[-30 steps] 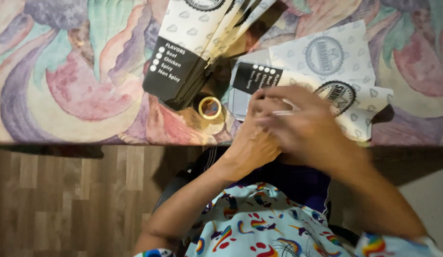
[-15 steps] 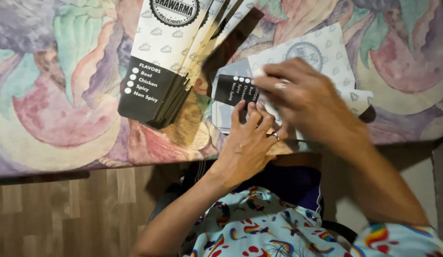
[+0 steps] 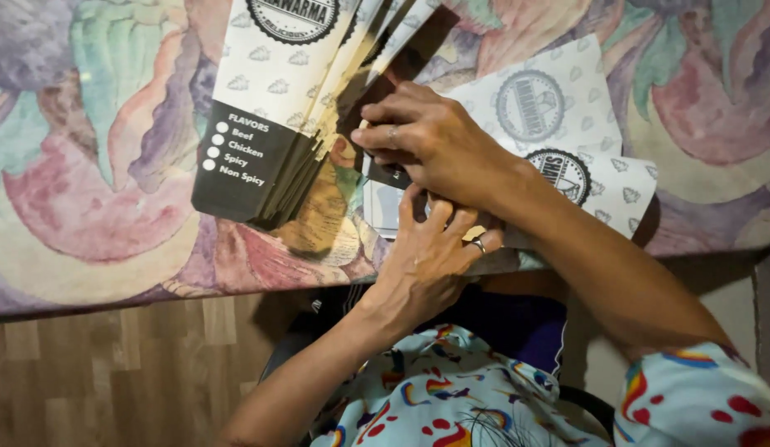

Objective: Folding and taping paper shawarma wrappers.

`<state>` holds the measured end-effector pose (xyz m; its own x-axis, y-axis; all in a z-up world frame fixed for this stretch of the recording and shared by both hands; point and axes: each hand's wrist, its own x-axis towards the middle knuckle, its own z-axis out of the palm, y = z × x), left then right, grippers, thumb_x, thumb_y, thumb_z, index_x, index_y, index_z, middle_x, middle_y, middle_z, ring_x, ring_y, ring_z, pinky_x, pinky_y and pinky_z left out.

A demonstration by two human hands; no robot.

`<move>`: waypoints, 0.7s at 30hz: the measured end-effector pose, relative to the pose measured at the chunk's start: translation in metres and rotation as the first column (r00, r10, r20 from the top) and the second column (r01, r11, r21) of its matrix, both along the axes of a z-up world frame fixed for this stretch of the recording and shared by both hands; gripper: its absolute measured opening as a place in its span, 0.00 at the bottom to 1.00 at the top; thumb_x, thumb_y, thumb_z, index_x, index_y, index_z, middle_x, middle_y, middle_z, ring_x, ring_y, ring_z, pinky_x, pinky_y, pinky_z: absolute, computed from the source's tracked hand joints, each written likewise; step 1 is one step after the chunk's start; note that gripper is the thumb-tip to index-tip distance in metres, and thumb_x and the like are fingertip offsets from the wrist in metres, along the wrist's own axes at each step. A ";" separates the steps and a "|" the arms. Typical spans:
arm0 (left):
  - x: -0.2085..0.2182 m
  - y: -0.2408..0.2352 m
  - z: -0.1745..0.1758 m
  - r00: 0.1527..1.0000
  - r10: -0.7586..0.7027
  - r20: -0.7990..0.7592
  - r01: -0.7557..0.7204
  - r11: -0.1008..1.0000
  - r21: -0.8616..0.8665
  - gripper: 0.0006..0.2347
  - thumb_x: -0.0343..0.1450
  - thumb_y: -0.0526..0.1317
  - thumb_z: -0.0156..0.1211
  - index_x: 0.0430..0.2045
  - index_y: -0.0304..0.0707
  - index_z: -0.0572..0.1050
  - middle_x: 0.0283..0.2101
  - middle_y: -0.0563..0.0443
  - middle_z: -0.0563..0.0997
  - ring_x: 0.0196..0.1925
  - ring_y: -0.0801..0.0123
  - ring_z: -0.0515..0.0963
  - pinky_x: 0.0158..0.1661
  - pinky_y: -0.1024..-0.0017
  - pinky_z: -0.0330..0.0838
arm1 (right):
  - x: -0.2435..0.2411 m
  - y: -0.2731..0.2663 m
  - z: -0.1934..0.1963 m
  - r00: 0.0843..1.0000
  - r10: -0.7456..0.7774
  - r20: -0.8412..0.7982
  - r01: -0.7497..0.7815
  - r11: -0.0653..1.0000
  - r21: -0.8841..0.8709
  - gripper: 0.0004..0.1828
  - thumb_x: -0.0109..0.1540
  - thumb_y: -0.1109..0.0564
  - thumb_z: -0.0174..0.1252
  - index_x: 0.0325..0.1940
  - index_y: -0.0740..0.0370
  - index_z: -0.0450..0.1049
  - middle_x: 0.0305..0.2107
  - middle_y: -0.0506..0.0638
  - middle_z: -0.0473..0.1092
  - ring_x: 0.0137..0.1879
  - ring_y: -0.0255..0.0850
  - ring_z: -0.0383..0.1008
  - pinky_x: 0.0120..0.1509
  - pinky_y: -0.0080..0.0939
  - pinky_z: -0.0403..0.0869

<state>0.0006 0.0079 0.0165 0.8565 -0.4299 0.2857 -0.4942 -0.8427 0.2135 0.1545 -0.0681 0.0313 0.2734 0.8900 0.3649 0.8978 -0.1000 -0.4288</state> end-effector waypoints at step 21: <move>-0.001 0.001 -0.010 0.996 -0.017 0.085 0.012 0.998 0.063 0.28 0.66 0.38 0.54 0.65 0.45 0.63 0.52 0.36 0.73 0.57 0.38 0.71 0.63 0.36 0.59 | -0.018 -0.065 0.031 0.774 -0.437 -0.458 0.318 0.894 -0.316 0.19 0.59 0.70 0.61 0.55 0.67 0.77 0.59 0.63 0.67 0.61 0.49 0.74 0.65 0.36 0.77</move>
<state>-0.0006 0.0085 0.0063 0.8235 -0.4614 0.3301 -0.5208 -0.8456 0.1174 0.1367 -0.1327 0.0621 0.6943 0.7123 -0.1029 0.4284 -0.5240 -0.7362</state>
